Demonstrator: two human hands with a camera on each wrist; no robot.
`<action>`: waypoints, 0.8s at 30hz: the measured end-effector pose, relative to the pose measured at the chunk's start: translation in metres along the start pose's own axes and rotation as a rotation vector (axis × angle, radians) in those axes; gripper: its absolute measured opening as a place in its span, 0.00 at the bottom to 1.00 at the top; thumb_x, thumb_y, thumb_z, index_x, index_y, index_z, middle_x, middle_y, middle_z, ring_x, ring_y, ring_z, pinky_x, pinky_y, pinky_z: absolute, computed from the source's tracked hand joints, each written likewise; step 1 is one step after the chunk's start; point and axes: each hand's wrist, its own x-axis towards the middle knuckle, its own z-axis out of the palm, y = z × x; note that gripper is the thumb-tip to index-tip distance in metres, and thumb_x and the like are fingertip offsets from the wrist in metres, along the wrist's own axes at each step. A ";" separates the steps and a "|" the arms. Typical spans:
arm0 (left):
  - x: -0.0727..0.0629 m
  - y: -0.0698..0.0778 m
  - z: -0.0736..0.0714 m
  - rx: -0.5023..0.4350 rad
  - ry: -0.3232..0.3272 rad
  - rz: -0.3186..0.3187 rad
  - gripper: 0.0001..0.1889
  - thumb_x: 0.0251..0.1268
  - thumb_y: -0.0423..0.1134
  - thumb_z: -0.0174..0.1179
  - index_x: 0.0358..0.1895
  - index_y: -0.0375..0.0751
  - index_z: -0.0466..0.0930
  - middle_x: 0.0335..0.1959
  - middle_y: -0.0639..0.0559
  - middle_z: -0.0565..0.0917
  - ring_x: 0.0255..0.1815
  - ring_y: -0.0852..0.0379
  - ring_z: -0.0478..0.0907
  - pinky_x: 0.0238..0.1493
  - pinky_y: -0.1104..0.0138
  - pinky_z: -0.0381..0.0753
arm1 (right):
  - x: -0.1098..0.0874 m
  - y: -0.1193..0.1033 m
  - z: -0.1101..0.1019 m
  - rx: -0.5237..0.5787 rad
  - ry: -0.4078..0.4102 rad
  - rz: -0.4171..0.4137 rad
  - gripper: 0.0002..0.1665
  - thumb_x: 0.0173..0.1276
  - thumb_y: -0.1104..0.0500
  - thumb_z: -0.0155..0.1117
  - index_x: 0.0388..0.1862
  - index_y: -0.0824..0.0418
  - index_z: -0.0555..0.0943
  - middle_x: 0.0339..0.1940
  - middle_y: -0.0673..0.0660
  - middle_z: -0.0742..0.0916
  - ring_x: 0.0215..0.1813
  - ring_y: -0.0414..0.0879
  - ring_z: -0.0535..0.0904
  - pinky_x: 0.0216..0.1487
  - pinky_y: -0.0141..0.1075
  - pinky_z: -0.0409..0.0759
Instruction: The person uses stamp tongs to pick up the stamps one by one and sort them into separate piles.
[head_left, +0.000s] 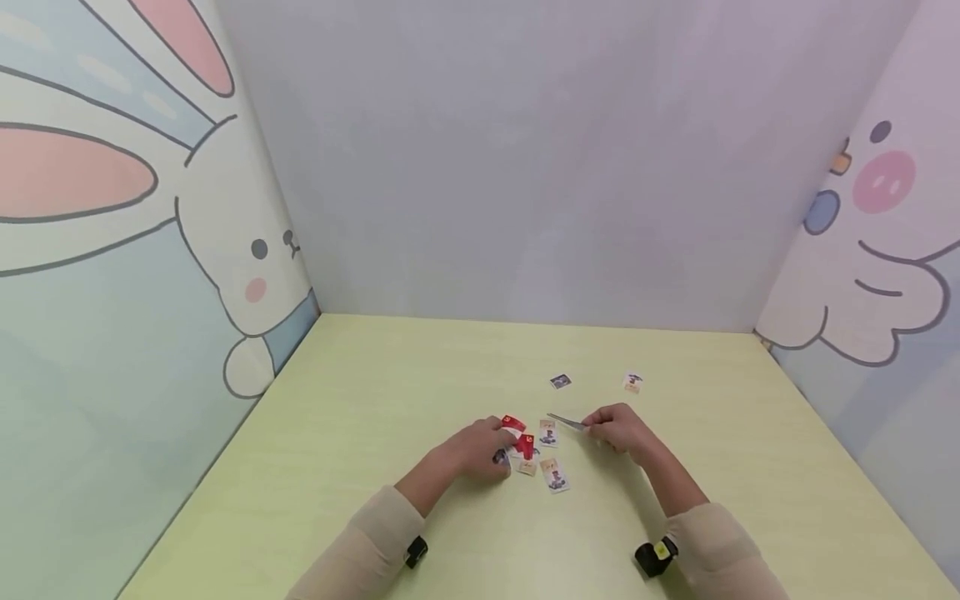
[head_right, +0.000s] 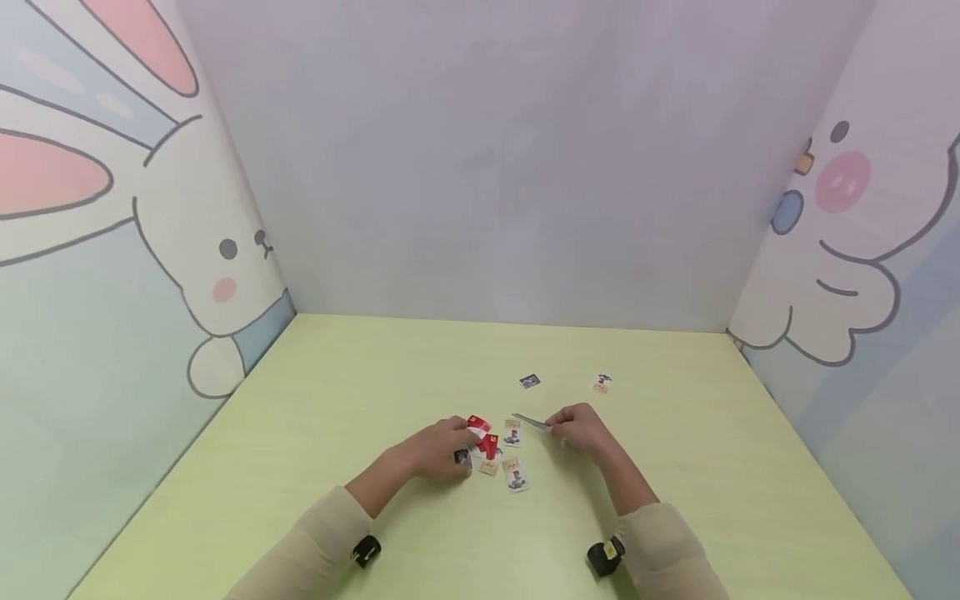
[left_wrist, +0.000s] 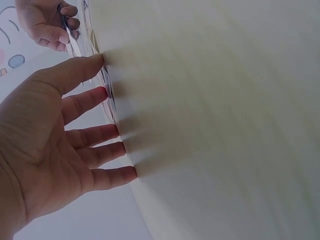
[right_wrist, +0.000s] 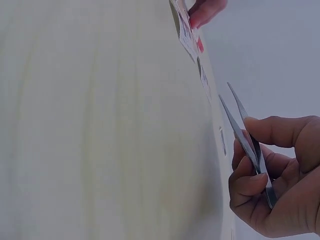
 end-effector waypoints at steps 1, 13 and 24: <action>0.000 0.000 0.001 0.002 0.003 0.001 0.23 0.54 0.46 0.64 0.56 0.51 0.77 0.51 0.52 0.73 0.47 0.57 0.70 0.50 0.63 0.73 | 0.000 0.000 0.001 -0.002 -0.001 -0.003 0.07 0.60 0.68 0.60 0.37 0.68 0.82 0.18 0.53 0.75 0.15 0.40 0.58 0.17 0.31 0.57; 0.000 -0.001 0.001 0.007 0.000 -0.008 0.23 0.55 0.46 0.64 0.57 0.51 0.77 0.55 0.51 0.72 0.52 0.55 0.70 0.53 0.61 0.71 | 0.003 -0.004 0.009 -0.008 -0.061 -0.025 0.07 0.60 0.67 0.62 0.37 0.68 0.82 0.19 0.53 0.76 0.16 0.41 0.60 0.17 0.31 0.58; 0.000 -0.001 0.003 0.013 0.013 0.007 0.23 0.56 0.46 0.63 0.57 0.50 0.76 0.56 0.50 0.72 0.53 0.54 0.70 0.54 0.61 0.71 | 0.008 -0.008 0.018 -0.035 -0.077 -0.028 0.07 0.59 0.68 0.61 0.37 0.67 0.83 0.23 0.54 0.77 0.19 0.42 0.62 0.20 0.32 0.60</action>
